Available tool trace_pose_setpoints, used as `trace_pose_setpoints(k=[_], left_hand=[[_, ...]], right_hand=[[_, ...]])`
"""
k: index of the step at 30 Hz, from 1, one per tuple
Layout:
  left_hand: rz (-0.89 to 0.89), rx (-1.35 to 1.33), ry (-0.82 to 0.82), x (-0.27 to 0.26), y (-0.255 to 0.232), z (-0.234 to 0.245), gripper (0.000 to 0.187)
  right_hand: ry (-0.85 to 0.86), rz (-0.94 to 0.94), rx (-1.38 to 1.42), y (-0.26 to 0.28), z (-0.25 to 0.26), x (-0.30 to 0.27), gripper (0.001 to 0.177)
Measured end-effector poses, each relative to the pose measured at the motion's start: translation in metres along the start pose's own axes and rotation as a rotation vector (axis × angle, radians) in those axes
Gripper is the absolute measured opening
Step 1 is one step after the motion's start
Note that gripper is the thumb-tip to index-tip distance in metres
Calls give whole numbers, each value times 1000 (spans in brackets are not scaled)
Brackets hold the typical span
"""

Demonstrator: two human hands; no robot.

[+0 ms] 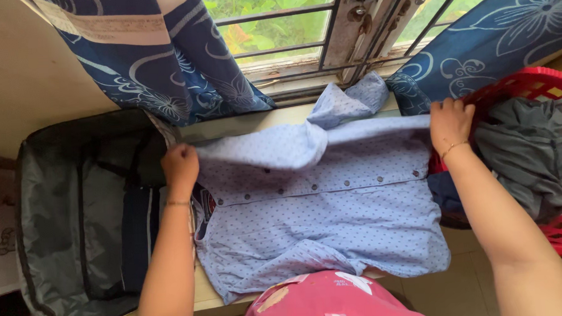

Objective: The person buttons a shirt, folds it on a table, and then places the folded shirt into a bag.

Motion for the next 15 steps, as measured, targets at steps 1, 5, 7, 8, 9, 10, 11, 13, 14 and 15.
trace_pose_setpoints(k=[1, 5, 7, 8, 9, 10, 11, 13, 14, 15], left_hand=[[-46, 28, 9, -11, -8, 7, 21], [-179, 180, 80, -58, -31, 19, 18], [-170, 255, 142, -73, -32, 16, 19], [-137, 284, 182, -79, -32, 12, 19], [-105, 311, 218, -83, -31, 9, 19], [-110, 339, 225, -84, -30, 7, 19], [-115, 366, 233, -85, -30, 6, 20], [-96, 443, 256, -86, -28, 5, 22], [-71, 493, 270, -84, -26, 3, 23], [-49, 542, 288, -83, -24, 0, 25]], right_hand=[[12, 16, -48, 3, 6, -7, 15], [76, 44, -212, 24, 26, -31, 20], [130, 27, -271, 29, 34, -32, 23], [169, 12, -295, 32, 37, -32, 24], [205, -4, -320, 35, 40, -30, 26], [277, 34, -392, 40, 43, -30, 28], [350, 71, -464, 49, 45, -35, 30], [472, 119, -562, 58, 43, -46, 34], [521, 130, -587, 64, 38, -54, 35], [574, 139, -613, 69, 28, -62, 36]])
Point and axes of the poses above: each hand's wrist, its own x-axis towards the middle knuckle, its own z-axis out of the back of the hand, y = z × x, the point moved 2 cm from there along x, towards the middle knuckle, and after that the axes turned 3 degrees about -z, right-handed, at the moved point
